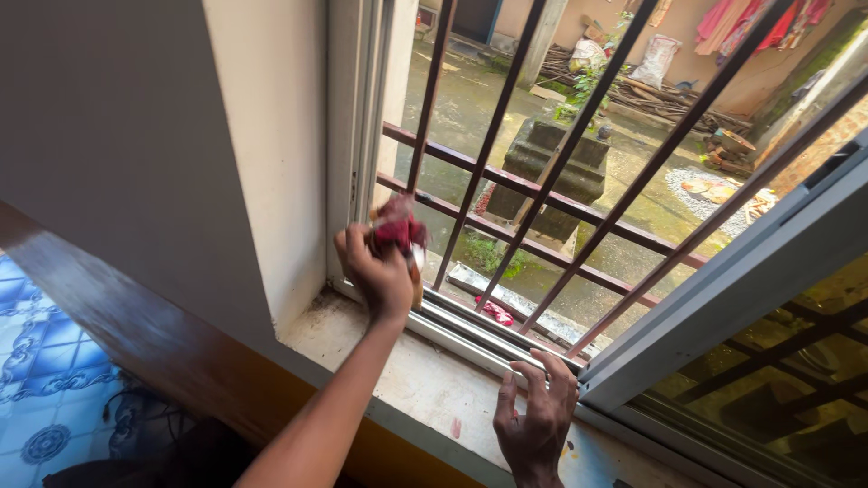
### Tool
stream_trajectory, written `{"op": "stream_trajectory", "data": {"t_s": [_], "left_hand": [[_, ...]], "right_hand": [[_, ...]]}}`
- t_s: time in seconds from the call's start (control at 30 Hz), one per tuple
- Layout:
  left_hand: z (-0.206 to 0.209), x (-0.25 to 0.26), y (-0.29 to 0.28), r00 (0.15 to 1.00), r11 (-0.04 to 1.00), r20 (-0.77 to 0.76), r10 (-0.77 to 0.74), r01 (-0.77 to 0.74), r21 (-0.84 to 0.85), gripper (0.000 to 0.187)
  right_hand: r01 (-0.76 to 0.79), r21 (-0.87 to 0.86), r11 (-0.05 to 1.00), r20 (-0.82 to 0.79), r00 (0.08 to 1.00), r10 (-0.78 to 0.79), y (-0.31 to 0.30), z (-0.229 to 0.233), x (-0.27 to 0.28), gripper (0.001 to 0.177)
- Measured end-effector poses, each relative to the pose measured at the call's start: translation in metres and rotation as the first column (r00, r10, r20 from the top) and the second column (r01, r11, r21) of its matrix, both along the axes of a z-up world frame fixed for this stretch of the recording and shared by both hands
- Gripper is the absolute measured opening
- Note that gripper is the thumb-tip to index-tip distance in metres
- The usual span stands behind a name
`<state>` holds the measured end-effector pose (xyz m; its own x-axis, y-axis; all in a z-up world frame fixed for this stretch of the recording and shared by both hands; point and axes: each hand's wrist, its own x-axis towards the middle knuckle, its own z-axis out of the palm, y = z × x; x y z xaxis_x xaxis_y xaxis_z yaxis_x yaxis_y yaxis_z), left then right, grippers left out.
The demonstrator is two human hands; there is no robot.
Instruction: The person wipes the edges and glass of a window frame using a cloth, then slides the window open and closed to clean the tracks.
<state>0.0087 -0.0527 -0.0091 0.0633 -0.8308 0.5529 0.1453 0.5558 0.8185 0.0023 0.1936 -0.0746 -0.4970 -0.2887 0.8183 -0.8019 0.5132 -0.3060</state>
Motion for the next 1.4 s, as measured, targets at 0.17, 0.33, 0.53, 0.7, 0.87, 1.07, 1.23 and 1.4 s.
{"op": "stream_trajectory", "data": {"t_s": [0.17, 0.33, 0.53, 0.7, 0.87, 1.07, 1.23, 1.4], "left_hand": [[-0.005, -0.013, 0.001, 0.999, 0.999, 0.029, -0.032, 0.032, -0.006, 0.015], [-0.016, -0.011, -0.006, 0.996, 0.997, 0.080, -0.040, 0.034, 0.071, 0.016], [-0.005, -0.030, -0.027, 0.988, 0.997, 0.144, -0.064, 0.069, -0.029, 0.011], [-0.028, -0.013, -0.026, 0.964, 0.979, 0.176, -0.199, 0.187, 0.087, 0.021], [-0.018, -0.021, -0.040, 0.968, 0.981, 0.196, -0.160, 0.177, -0.077, 0.013], [-0.029, -0.001, -0.043, 0.900, 0.960, 0.361, -0.245, 0.278, -0.042, 0.013], [-0.011, 0.005, -0.041, 0.929, 0.957, 0.304, -0.209, 0.258, -0.132, 0.015], [-0.031, -0.007, -0.049, 0.913, 0.960, 0.377, -0.158, 0.232, -0.159, 0.017]], "right_hand": [[0.005, -0.023, 1.000, 0.030, 1.000, -0.004, 0.004, 0.000, 0.002, 0.016], [0.008, -0.021, 1.000, 0.028, 1.000, -0.007, 0.004, 0.001, 0.001, 0.016], [-0.024, 0.012, 1.000, 0.050, 0.998, 0.024, 0.005, -0.008, -0.002, 0.014], [0.004, 0.038, 0.999, 0.077, 0.997, -0.007, 0.003, -0.004, 0.000, 0.015], [-0.028, 0.118, 0.993, 0.053, 0.998, 0.022, -0.005, -0.001, -0.005, 0.026], [0.043, 0.068, 0.997, -0.020, 0.999, -0.042, -0.031, 0.011, -0.051, 0.055], [0.143, 0.170, 0.975, 0.028, 0.988, -0.150, -0.050, 0.023, -0.049, 0.081], [0.208, 0.176, 0.962, -0.047, 0.978, -0.202, -0.050, 0.021, -0.050, 0.087]]}}
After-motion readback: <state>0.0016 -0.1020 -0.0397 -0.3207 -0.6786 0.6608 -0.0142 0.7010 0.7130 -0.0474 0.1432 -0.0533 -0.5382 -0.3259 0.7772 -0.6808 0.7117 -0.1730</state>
